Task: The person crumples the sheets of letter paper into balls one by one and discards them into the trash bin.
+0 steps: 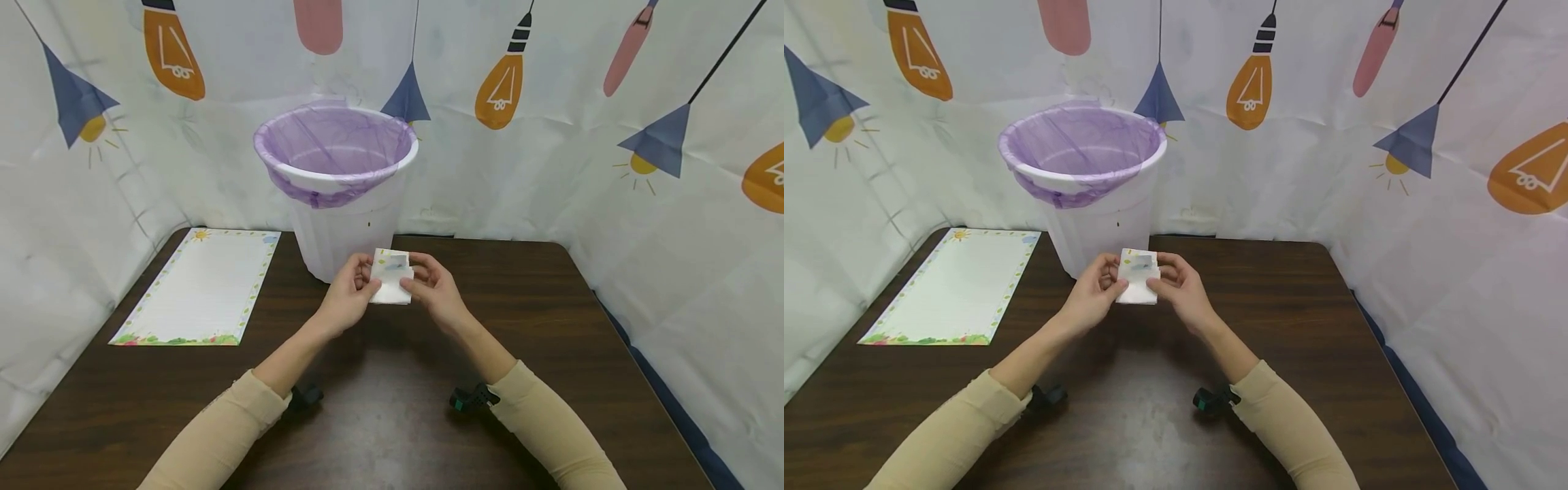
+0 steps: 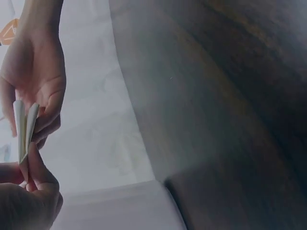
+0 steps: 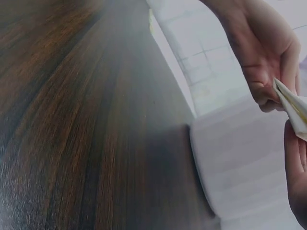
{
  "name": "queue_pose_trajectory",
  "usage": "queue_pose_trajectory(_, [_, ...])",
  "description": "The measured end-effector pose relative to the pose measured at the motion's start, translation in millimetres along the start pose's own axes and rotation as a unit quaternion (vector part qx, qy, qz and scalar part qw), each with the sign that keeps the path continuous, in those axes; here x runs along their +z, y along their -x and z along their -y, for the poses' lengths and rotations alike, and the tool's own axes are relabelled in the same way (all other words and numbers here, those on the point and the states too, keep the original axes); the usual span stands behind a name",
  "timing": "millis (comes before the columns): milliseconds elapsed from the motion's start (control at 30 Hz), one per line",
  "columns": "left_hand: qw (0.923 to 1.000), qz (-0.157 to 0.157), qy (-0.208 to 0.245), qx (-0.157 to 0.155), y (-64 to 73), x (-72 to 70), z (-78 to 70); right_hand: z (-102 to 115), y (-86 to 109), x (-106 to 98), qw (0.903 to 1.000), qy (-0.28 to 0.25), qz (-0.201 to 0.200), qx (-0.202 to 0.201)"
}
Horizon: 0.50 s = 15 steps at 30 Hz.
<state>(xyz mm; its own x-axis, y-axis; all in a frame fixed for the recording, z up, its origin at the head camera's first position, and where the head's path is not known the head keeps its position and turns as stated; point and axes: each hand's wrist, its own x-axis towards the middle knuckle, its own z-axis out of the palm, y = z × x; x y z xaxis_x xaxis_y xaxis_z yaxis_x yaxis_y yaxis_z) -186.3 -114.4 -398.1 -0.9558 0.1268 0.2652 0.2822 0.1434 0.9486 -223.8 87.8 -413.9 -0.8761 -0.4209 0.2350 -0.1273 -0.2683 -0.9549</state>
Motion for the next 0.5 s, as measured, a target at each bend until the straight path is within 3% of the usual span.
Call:
queue_pose_trajectory(133, [0.9996, 0.008, 0.027, -0.003, -2.5, -2.6, -0.4, 2, 1.4, 2, 0.9995, 0.012, -0.020, -0.023])
queue_pose_trajectory(267, [0.9969, 0.047, 0.062, -0.009, -3.3, -8.2, 0.2, 5, 2.9, 2, 0.9984, 0.027, -0.026, -0.041])
queue_pose_trajectory(500, [0.9818, 0.103, 0.159, -0.017, -3.5, -14.8, 2.7, 6, 2.3, -1, 0.9994, -0.024, -0.006, -0.024])
